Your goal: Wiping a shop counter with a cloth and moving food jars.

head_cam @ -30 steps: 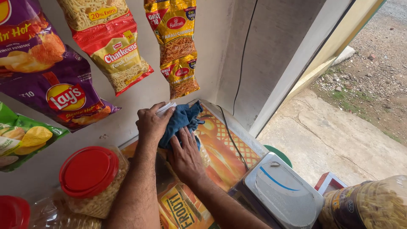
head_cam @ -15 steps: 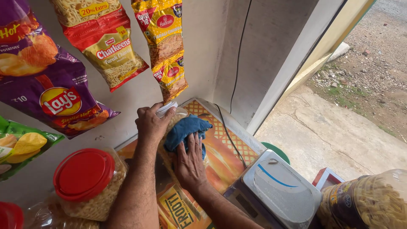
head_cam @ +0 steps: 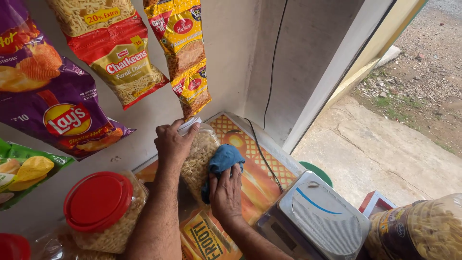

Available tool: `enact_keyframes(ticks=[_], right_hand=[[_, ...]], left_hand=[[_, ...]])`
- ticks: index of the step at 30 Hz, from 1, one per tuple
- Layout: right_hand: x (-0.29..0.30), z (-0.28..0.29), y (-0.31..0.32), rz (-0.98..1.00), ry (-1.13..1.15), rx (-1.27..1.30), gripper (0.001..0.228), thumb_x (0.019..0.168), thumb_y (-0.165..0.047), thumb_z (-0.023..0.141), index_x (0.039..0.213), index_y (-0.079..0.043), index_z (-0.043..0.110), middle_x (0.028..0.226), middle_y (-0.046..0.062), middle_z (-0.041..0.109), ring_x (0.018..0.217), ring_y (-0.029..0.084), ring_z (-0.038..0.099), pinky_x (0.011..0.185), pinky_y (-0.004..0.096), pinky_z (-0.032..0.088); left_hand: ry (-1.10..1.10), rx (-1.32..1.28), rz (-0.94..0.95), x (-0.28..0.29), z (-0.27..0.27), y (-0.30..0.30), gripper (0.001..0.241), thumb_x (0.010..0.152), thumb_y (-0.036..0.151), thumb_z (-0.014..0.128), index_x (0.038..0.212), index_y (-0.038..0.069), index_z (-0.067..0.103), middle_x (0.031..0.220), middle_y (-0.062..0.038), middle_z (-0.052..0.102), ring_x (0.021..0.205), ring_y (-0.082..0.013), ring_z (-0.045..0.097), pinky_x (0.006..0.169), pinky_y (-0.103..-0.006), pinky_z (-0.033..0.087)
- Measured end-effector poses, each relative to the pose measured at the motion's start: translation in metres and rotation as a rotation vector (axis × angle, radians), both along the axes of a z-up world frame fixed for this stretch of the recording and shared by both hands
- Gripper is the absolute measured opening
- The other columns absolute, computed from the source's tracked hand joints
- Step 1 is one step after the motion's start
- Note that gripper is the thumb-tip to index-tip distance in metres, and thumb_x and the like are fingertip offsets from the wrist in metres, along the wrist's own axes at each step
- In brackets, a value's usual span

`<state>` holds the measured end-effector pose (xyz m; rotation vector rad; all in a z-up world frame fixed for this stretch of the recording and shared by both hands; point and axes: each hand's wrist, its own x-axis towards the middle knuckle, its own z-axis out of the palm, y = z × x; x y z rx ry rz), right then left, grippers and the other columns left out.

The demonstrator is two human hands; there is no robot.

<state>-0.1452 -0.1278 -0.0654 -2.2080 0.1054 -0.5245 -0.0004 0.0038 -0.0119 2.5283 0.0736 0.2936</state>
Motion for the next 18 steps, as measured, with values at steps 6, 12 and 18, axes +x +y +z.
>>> enact_keyframes(ticks=[6,12,18], right_hand=[[0.051,0.052,0.005,0.083,-0.024,0.118,0.044,0.102,-0.028,0.055,0.133,0.002,0.047,0.137,0.03,0.049,0.128,0.049,0.045,0.108,0.056,0.037],[0.07,0.072,0.0,0.147,-0.025,0.123,0.037,0.102,-0.031,0.054,0.124,-0.001,0.053,0.123,0.025,0.058,0.119,0.043,0.055,0.102,0.052,0.044],[0.026,-0.002,-0.009,-0.178,0.114,0.14,0.047,0.104,-0.036,0.048,0.134,0.0,0.047,0.127,0.026,0.056,0.122,0.046,0.051,0.101,0.053,0.04]], left_hand=[[0.081,-0.11,0.049,-0.019,0.022,0.005,0.058,0.089,0.064,0.068,0.13,0.024,0.069,0.13,-0.018,0.05,0.119,-0.038,0.055,0.1,-0.0529,0.05],[0.016,-0.124,0.049,-0.021,0.017,0.003,0.058,0.086,0.063,0.068,0.131,0.027,0.07,0.128,-0.016,0.053,0.119,-0.0354,0.056,0.102,-0.0512,0.05],[0.065,-0.105,0.009,-0.021,0.022,-0.005,0.063,0.088,0.067,0.066,0.132,0.023,0.068,0.129,-0.019,0.049,0.122,-0.0342,0.049,0.103,-0.0509,0.046]])
